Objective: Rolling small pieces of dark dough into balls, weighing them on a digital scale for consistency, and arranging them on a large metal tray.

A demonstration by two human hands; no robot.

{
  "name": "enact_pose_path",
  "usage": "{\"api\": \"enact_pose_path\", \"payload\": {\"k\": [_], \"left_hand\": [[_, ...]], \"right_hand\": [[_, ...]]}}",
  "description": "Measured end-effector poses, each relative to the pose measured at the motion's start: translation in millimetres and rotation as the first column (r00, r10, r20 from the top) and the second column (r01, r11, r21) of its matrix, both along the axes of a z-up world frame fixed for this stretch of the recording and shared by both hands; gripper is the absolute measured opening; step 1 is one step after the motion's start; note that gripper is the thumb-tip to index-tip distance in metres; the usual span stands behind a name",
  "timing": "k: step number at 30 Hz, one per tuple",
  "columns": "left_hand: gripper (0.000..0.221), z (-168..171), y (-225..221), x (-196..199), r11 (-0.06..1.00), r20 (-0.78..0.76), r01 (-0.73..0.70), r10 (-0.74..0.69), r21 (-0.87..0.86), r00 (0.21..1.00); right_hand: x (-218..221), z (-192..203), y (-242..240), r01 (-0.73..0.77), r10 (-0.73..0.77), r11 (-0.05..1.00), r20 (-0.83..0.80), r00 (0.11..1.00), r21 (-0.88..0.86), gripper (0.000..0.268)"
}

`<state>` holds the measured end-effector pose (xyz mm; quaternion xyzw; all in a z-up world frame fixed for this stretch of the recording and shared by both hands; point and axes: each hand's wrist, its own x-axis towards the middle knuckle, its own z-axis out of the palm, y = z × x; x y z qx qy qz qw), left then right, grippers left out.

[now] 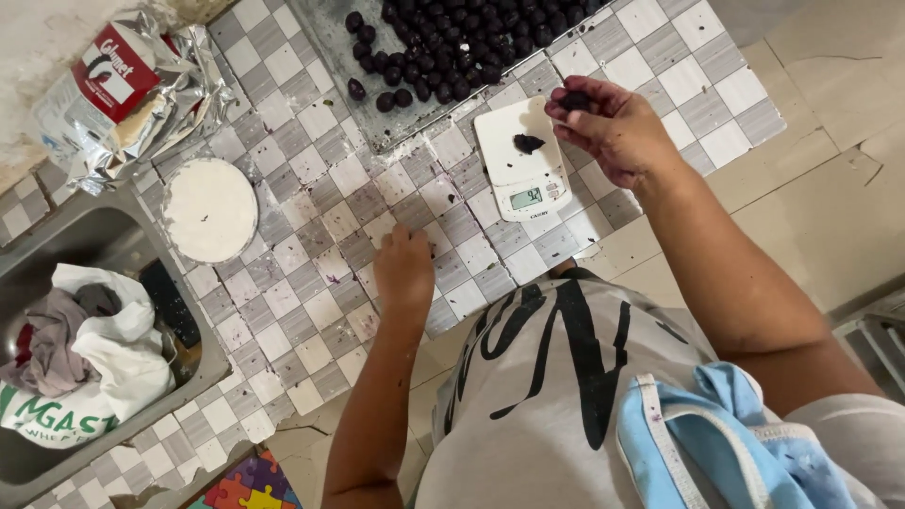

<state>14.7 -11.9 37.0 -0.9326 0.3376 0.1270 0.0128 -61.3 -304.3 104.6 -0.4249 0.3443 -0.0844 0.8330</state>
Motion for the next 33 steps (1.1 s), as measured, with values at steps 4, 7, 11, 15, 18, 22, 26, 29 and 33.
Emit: {"api": "enact_pose_path", "payload": {"k": [4, 7, 11, 15, 18, 22, 26, 29, 33], "left_hand": [[0.006, -4.0, 6.2, -3.0, 0.999, -0.041, -0.053, 0.053, -0.005, 0.998], [0.018, -8.4, 7.1, 0.2, 0.998, -0.032, -0.043, 0.044, 0.041, 0.999], [0.014, 27.6, -12.5, -2.6, 0.971, -0.315, -0.225, 0.191, -0.078, 0.930], [0.013, 21.8, -28.9, -12.6, 0.929, -0.146, -0.082, 0.031, -0.361, 0.989], [0.012, 27.3, -32.5, -14.9, 0.930, -0.069, -0.008, -0.019, -0.366, 0.997], [0.030, 86.1, -27.9, -9.4, 0.961, -0.168, -0.102, 0.060, -0.255, 0.984], [0.048, 88.6, -42.7, -8.4, 0.860, -0.098, -0.019, -0.036, -0.510, 0.995], [0.037, 76.6, -56.2, -3.6, 0.806, 0.103, 0.054, 0.009, -0.590, 0.995], [0.013, 62.4, -64.9, 5.6, 0.738, 0.048, 0.024, 0.011, -0.674, 0.999]], "right_hand": [[-3.9, -0.8, -2.2, -0.019, 0.019, 0.998, -0.004, 1.000, -0.058, 0.032], [-9.2, 9.7, -2.1, -0.082, 0.081, 0.990, -0.011, 0.997, -0.118, 0.026], [-10.8, 3.8, 13.7, -0.130, 0.122, 0.984, -0.075, 0.990, -0.124, 0.028], [-11.8, -10.8, 53.9, -0.289, 0.320, 0.924, 0.094, 0.943, -0.251, 0.033], [-4.7, -24.2, 77.2, -0.393, 0.418, 0.899, 0.107, 0.902, -0.196, 0.034], [3.6, -41.2, 88.9, -0.414, 0.435, 0.896, 0.130, 0.891, -0.158, 0.032], [6.9, 12.2, 103.9, -0.434, 0.423, 0.901, 0.206, 0.882, 0.007, 0.048], [10.2, 18.2, 95.7, -0.496, 0.485, 0.868, 0.209, 0.849, 0.002, 0.054], [19.6, -5.1, 48.5, -0.466, 0.532, 0.741, -0.001, 0.847, -0.484, 0.057]]}}
